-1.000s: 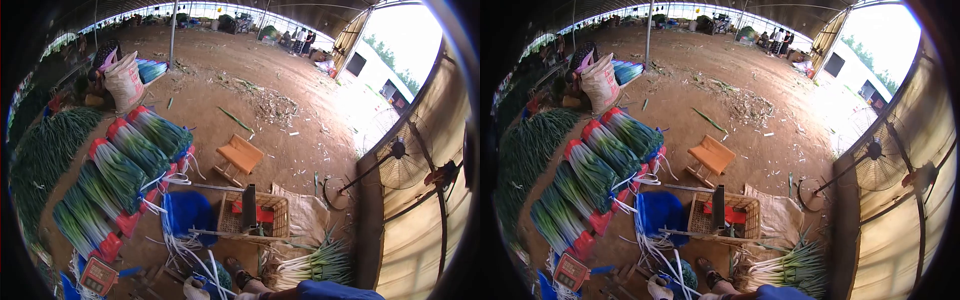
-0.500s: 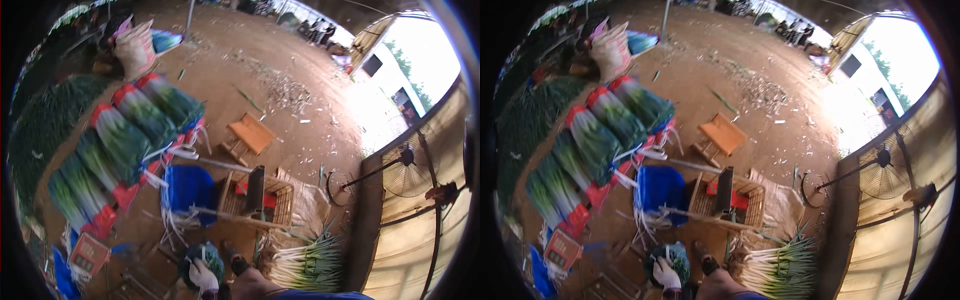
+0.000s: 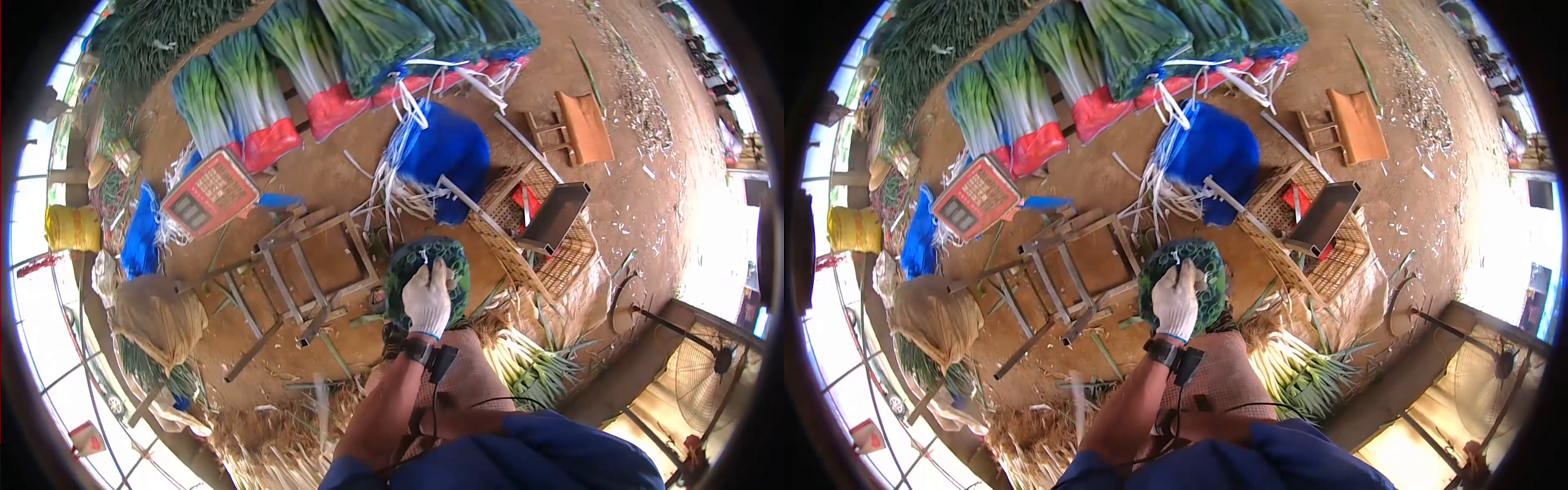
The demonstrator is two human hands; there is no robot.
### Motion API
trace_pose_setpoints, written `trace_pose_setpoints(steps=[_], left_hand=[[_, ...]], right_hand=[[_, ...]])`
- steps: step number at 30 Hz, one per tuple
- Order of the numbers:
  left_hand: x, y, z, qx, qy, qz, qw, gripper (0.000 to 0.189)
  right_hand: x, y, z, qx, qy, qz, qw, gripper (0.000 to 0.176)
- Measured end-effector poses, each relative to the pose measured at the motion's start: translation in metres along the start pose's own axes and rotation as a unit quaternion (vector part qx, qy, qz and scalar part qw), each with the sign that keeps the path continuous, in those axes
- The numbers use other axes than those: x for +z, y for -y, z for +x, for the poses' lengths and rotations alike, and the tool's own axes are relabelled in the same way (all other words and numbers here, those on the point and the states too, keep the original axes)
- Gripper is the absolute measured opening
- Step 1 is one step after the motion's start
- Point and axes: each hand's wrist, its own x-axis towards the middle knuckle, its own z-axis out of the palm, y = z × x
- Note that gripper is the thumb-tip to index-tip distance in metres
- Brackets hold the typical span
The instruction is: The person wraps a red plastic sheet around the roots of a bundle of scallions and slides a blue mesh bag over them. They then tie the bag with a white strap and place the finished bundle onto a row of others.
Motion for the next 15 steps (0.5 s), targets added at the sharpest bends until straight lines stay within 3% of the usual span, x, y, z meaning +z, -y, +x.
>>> trace_pose_setpoints(steps=[2,4,6,10,13,14,15], left_hand=[[-0.002,0.005,0.003,0.149,-0.026,0.254,0.955,0.047],[-0.001,0.021,0.008,0.277,-0.079,0.367,0.885,0.045],[-0.006,0.026,0.01,0.333,-0.077,0.38,0.86,0.043],[-0.013,0.027,0.009,0.355,-0.046,0.368,0.858,0.037],[-0.022,0.027,0.006,0.358,-0.017,0.372,0.856,0.035],[-0.023,0.026,0.005,0.36,-0.012,0.367,0.858,0.034],[-0.025,0.026,0.004,0.361,-0.007,0.362,0.859,0.033]], right_hand=[[-0.001,-0.002,-0.007,0.0,0.01,-0.002,1.0,0.033],[0.003,-0.005,-0.012,-0.005,0.02,-0.008,1.0,0.034],[0.008,-0.009,-0.017,-0.009,0.031,-0.011,0.999,0.035],[0.0,-0.027,-0.036,-0.015,0.023,-0.003,1.0,0.036],[-0.032,-0.054,-0.075,-0.039,-0.032,0.019,0.999,0.037],[-0.055,-0.061,-0.091,-0.031,-0.022,0.021,0.999,0.037],[-0.102,-0.053,-0.103,0.014,0.059,0.001,0.998,0.039]])
